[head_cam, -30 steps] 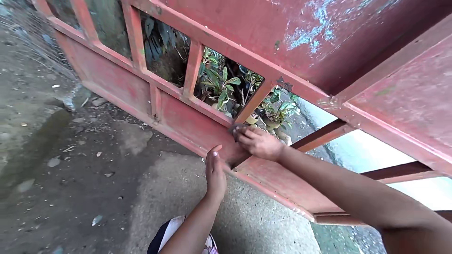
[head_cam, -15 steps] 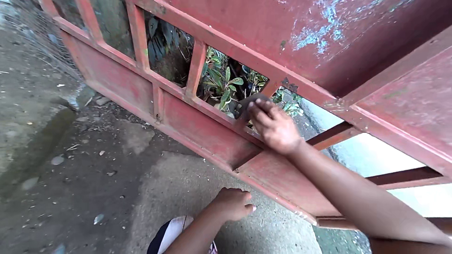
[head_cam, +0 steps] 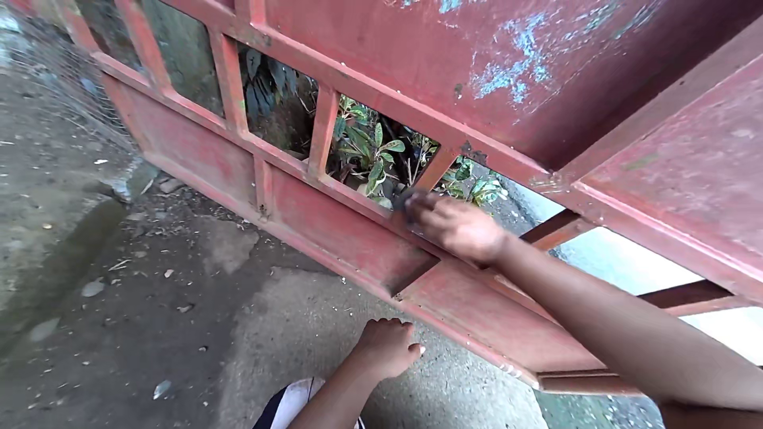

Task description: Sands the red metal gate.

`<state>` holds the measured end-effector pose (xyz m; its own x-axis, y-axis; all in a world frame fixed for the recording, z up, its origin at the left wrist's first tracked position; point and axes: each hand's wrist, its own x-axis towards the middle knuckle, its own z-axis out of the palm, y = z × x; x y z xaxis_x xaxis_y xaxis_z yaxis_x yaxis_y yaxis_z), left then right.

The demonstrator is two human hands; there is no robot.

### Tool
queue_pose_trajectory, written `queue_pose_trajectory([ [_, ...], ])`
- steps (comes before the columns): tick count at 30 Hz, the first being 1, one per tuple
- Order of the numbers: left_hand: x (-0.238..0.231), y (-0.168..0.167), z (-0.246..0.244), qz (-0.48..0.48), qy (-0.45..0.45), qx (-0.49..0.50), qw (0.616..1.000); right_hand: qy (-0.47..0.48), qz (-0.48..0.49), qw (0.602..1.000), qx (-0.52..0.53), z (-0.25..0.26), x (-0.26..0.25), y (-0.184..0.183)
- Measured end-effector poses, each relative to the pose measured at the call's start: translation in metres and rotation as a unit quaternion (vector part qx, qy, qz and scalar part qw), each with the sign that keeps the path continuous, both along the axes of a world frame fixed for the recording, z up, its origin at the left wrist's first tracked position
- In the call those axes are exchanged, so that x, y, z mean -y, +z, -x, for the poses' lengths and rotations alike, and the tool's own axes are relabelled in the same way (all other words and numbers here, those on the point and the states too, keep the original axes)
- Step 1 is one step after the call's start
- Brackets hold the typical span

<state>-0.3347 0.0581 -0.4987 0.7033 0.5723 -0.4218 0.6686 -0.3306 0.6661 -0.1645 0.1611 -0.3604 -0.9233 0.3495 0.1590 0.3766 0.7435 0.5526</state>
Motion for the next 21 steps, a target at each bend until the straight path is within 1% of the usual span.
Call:
queue_pose_trajectory([
  [1,0.001,0.001,-0.001,-0.001,0.002,0.011,1.000,-0.002,-0.053,0.998,-0.023,-0.001,0.001,0.014],
  [2,0.001,0.002,-0.002,-0.001,0.004,0.020,1.000,-0.003,-0.094,0.994,-0.049,0.000,0.003,0.018],
  [3,0.000,0.001,-0.004,0.002,0.005,0.023,1.000,-0.007,-0.097,0.993,-0.065,0.001,0.005,0.010],
  [4,-0.001,-0.001,-0.005,0.006,0.006,0.022,1.000,-0.010,-0.071,0.996,-0.059,0.001,0.007,-0.006],
  [5,-0.003,-0.004,-0.005,0.009,0.006,0.013,1.000,0.003,-0.048,0.998,-0.039,-0.001,0.005,-0.020],
  [6,-0.005,-0.007,-0.005,0.011,0.004,-0.002,1.000,0.023,-0.040,0.999,-0.015,-0.003,0.003,-0.024],
  [8,-0.004,-0.009,-0.004,0.006,0.001,-0.021,1.000,0.036,-0.037,0.999,-0.017,-0.006,0.000,-0.008],
  [10,-0.002,-0.006,-0.003,0.001,0.003,0.000,1.000,0.020,-0.106,0.992,-0.060,-0.005,0.000,0.009],
  [11,-0.001,-0.004,-0.003,0.000,0.008,0.016,1.000,0.002,-0.111,0.990,-0.082,-0.003,0.002,0.003],
  [12,0.000,-0.004,-0.003,-0.001,0.011,0.023,1.000,-0.017,-0.081,0.992,-0.099,-0.001,0.005,-0.011],
  [13,0.001,-0.004,-0.003,0.001,0.013,0.020,1.000,-0.032,-0.026,0.994,-0.098,0.000,0.009,-0.029],
  [14,0.001,-0.006,-0.003,0.002,0.013,0.008,1.000,-0.027,0.014,0.997,-0.071,0.000,0.010,-0.042],
  [15,0.002,-0.007,-0.001,0.002,0.008,-0.006,1.000,-0.013,0.021,0.999,-0.045,0.001,0.010,-0.044],
  [16,0.002,-0.006,0.000,-0.001,0.004,-0.013,1.000,-0.014,0.020,0.999,-0.039,0.003,0.010,-0.032],
  [17,0.003,-0.005,0.000,-0.004,-0.001,-0.012,1.000,-0.026,0.008,0.998,-0.056,0.006,0.009,-0.013],
  [18,0.004,-0.004,0.000,-0.003,-0.006,-0.004,1.000,-0.030,-0.034,0.996,-0.077,0.008,0.007,0.006],
  [19,0.006,-0.002,-0.001,-0.002,-0.008,0.008,1.000,-0.029,-0.077,0.993,-0.091,0.008,0.005,0.018],
  [20,0.007,-0.001,-0.003,-0.002,-0.007,0.018,1.000,-0.033,-0.089,0.991,-0.098,0.010,0.005,0.015],
  [21,0.007,-0.001,-0.004,-0.002,-0.006,0.021,1.000,-0.040,-0.065,0.993,-0.094,0.011,0.006,-0.001],
])
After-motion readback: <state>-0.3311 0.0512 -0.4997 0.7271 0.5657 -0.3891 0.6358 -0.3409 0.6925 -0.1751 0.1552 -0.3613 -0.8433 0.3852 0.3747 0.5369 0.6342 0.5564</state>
